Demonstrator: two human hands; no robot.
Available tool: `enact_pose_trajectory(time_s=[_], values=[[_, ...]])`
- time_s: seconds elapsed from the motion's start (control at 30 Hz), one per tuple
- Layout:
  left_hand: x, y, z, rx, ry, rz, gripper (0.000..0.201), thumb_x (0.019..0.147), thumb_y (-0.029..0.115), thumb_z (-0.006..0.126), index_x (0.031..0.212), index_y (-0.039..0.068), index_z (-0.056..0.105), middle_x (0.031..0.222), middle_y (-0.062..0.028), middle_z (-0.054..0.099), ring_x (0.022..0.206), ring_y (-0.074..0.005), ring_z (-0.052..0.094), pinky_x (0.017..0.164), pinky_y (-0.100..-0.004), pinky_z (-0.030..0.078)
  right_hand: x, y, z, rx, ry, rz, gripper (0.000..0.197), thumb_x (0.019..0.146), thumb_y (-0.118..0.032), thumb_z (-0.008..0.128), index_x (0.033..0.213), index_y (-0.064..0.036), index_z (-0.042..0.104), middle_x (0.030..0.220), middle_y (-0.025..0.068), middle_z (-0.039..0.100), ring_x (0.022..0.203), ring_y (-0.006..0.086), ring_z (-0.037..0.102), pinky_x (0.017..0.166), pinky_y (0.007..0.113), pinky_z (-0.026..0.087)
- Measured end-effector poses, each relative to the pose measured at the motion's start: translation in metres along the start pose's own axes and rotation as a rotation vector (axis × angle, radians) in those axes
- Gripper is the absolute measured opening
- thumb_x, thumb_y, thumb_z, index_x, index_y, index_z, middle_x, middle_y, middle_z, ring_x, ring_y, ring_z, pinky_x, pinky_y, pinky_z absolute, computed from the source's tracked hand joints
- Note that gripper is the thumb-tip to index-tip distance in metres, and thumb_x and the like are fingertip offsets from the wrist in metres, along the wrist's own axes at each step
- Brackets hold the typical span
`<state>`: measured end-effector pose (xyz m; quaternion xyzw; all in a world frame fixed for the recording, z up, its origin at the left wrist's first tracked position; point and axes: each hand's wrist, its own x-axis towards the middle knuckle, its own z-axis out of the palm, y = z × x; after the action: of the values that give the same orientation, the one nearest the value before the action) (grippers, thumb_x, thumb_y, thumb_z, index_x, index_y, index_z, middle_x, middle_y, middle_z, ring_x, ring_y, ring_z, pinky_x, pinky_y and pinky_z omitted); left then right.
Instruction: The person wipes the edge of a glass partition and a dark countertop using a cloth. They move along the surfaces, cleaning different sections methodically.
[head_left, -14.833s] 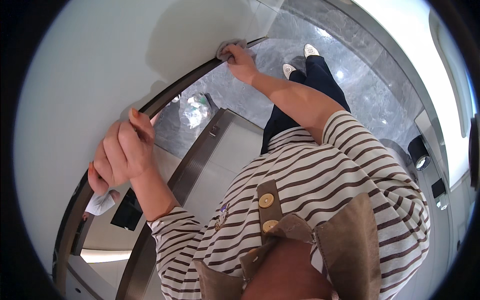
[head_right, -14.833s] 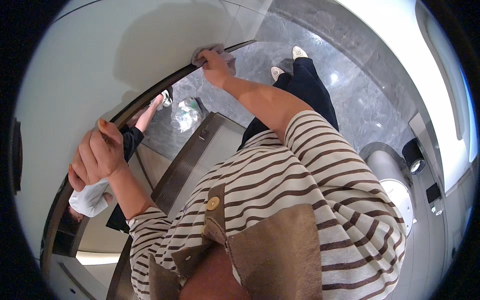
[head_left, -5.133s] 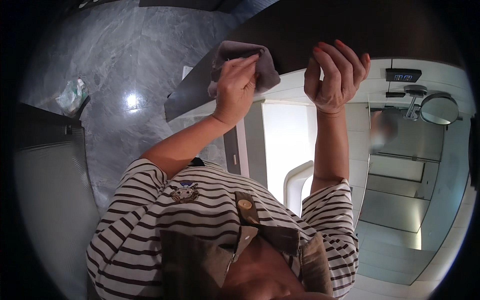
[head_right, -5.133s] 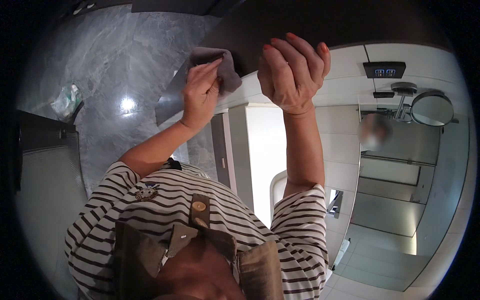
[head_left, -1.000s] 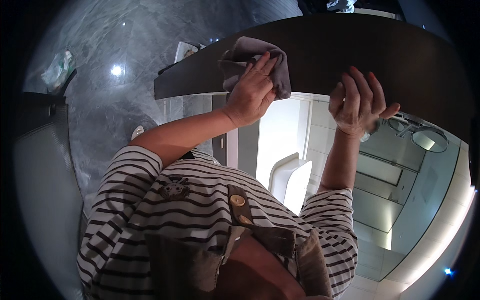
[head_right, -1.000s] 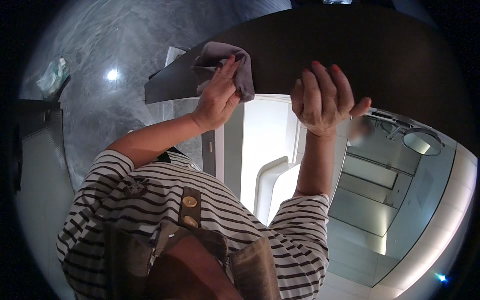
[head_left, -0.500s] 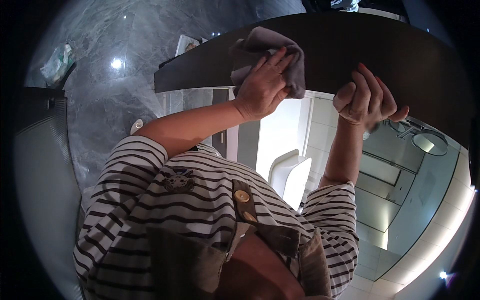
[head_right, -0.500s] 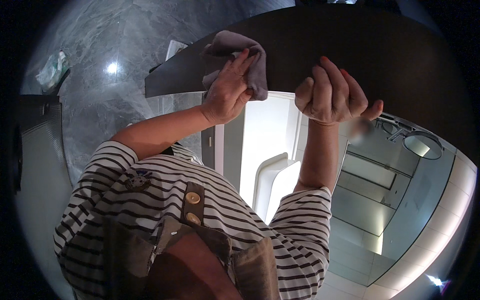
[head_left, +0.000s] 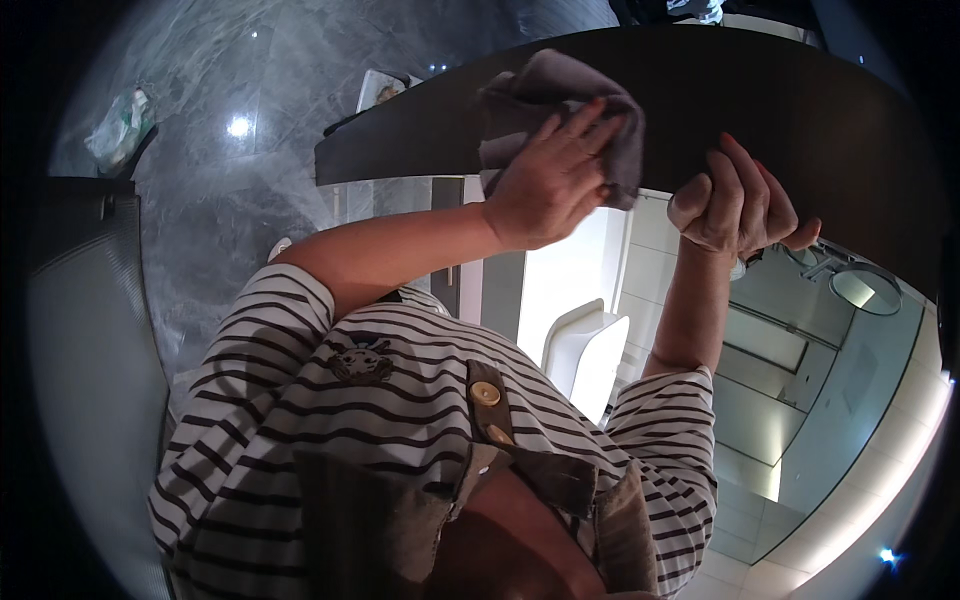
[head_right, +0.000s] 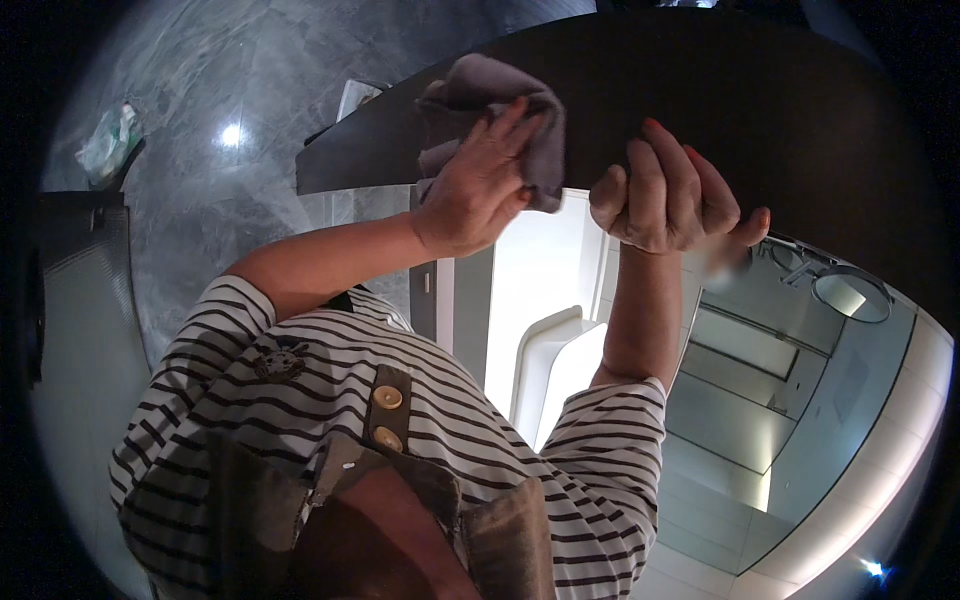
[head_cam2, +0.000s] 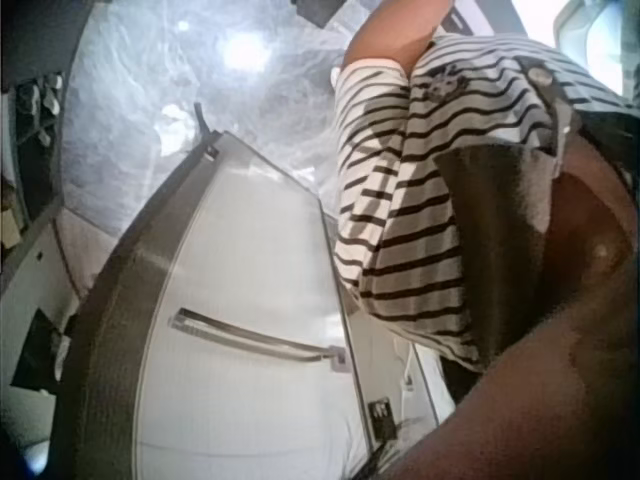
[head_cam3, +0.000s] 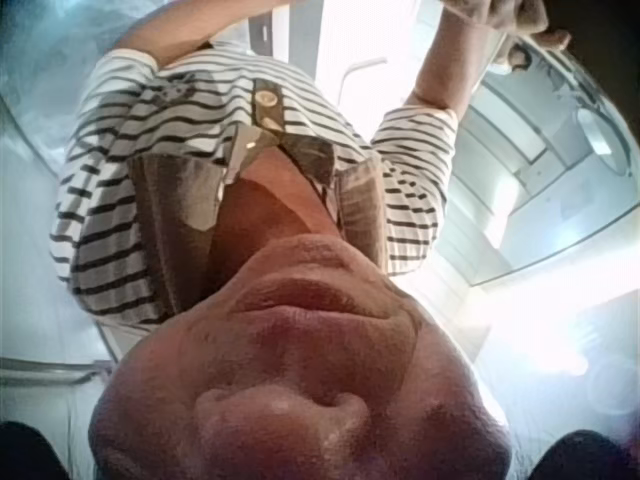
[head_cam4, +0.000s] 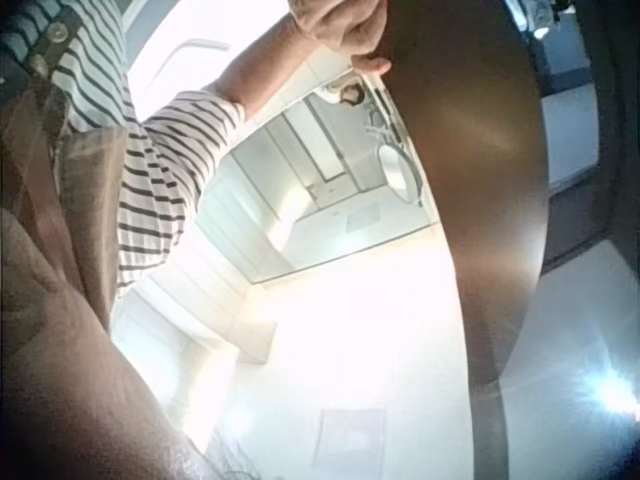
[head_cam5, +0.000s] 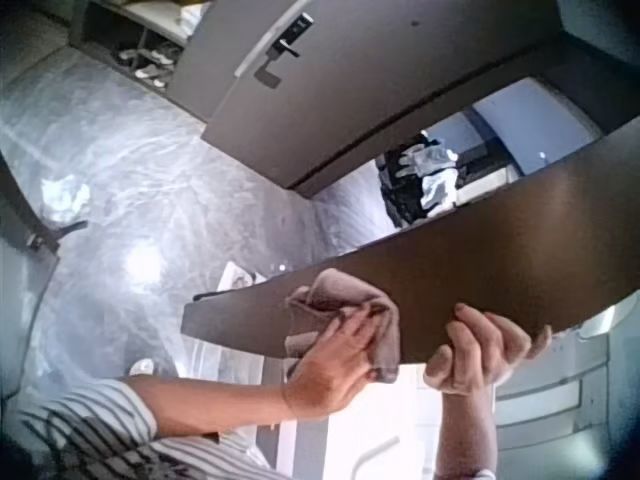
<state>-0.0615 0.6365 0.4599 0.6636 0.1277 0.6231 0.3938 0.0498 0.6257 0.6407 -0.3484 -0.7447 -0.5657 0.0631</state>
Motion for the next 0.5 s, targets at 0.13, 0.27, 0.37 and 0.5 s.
enact_pose_trajectory(time_s=[0.13, 0.27, 0.37, 0.5], values=[[0.033, 0.018, 0.006, -0.044, 0.066, 0.040, 0.031, 0.084, 0.024, 0.065, 0.108, 0.004, 0.063, 0.144, -0.0163, 0.042, 0.139, -0.0358, 0.031, 0.107, -0.0566, 0.027, 0.002, -0.004, -0.004, 0.060, 0.000, 0.037, 0.039, 0.090, -0.045, 0.043, 0.064, -0.0243, 0.062, 0.070, -0.0090, 0.067, 0.083, 0.0101, 0.055, 0.111, 0.048, 0.011], [0.032, 0.011, 0.011, -0.022, 0.073, 0.060, 0.028, 0.086, 0.024, 0.063, 0.105, 0.004, 0.064, 0.143, -0.0180, 0.043, 0.140, -0.0359, 0.030, 0.109, -0.0556, 0.024, 0.002, -0.003, -0.002, 0.030, -0.002, 0.040, 0.037, 0.089, -0.043, 0.044, 0.062, -0.0245, 0.061, 0.068, -0.0088, 0.066, 0.081, 0.0102, 0.054, 0.110, 0.048, 0.013], [0.011, -0.002, 0.001, -0.042, 0.018, 0.007, 0.022, 0.088, 0.021, 0.059, 0.099, 0.002, 0.062, 0.143, -0.0207, 0.042, 0.140, -0.0374, 0.028, 0.110, -0.0555, 0.022, -0.003, -0.003, -0.001, 0.037, 0.018, 0.042, 0.035, 0.087, -0.040, 0.046, 0.058, -0.0250, 0.058, 0.067, -0.0083, 0.065, 0.080, 0.0104, 0.054, 0.109, 0.047, 0.014], [-0.018, -0.017, -0.006, -0.040, 0.015, -0.139, 0.020, 0.090, 0.021, 0.055, 0.095, 0.002, 0.058, 0.146, -0.0228, 0.037, 0.142, -0.0390, 0.024, 0.111, -0.0550, 0.022, -0.001, -0.005, -0.001, 0.013, 0.022, 0.005, 0.033, 0.085, -0.037, 0.047, 0.055, -0.0252, 0.055, 0.065, -0.0081, 0.064, 0.079, 0.0106, 0.054, 0.109, 0.047, 0.015]])
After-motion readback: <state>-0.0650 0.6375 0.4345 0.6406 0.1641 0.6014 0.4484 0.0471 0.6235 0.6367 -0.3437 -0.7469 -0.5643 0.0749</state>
